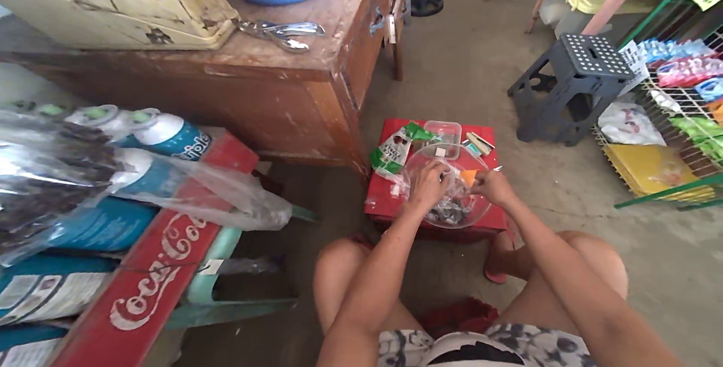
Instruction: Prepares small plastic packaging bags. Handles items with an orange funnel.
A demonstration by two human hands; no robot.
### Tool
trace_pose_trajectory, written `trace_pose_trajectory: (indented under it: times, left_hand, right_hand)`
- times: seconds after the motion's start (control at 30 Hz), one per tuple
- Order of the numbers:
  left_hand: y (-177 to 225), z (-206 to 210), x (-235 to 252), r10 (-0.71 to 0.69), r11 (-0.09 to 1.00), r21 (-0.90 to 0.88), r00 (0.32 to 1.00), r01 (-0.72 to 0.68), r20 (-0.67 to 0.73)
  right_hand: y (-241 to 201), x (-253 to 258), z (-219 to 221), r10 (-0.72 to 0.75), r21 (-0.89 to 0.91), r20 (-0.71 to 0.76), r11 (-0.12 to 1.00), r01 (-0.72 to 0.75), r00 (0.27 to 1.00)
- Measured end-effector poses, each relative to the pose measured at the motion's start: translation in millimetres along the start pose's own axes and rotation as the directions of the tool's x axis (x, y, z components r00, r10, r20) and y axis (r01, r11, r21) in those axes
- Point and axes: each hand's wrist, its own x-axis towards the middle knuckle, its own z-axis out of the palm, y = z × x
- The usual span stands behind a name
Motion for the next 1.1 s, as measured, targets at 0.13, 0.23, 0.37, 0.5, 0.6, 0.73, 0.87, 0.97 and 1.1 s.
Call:
trace_pose_trajectory:
  times: [0.13,0.23,0.37,0.5,0.6,0.73,0.87,0.97,1.1]
  left_hand:
    - [2,11,3,0.002,0.995,-0.104,0.998,0.005,0.065]
    - [4,24,7,0.011,0.956,-0.293,0.998,0.008,0.063]
    - [16,37,12,-0.044,0.938,-0.337,0.994,0.076,0.1]
    - [21,45,15,-0.102,0.945,-0.298,0.987,0.136,0.126]
    - [23,47,17,-0.126,0.945,-0.288,0.986,0.153,0.11]
    - [22,50,21,-0.082,0.951,-0.29,0.992,0.108,0.101]
    - [20,46,26,-0.085,0.883,-0.454,0.993,0.114,0.084]
    - [18,40,28,-0.107,0.817,-0.565,0.993,0.118,0.052]
    - [31,10,18,-0.152,0.745,-0.667,0.981,0.036,-0.117]
  right_hand:
    - [9,-4,-8,-0.078,0.13,-0.044,0.988,0.083,0.996]
    - [3,-11,-11,-0.094,0.186,-0.083,0.976,0.108,0.992]
    - [-5,-14,-9,-0.11,0.119,-0.097,0.985,0.122,0.989]
    - [-12,-17,-9,-0.075,0.014,-0.059,0.997,0.076,0.995]
    - [-12,-16,-6,-0.082,0.026,-0.073,0.996,0.084,0.994]
    - [-10,-11,0,-0.079,0.087,-0.064,0.993,0.084,0.995]
    - [-2,5,18,-0.115,0.192,-0.004,0.975,0.113,0.993]
    - [-1,14,30,-0.093,0.05,0.087,0.995,0.089,0.992]
    - [-2,18,37,-0.019,-0.064,0.115,0.998,0.026,0.993]
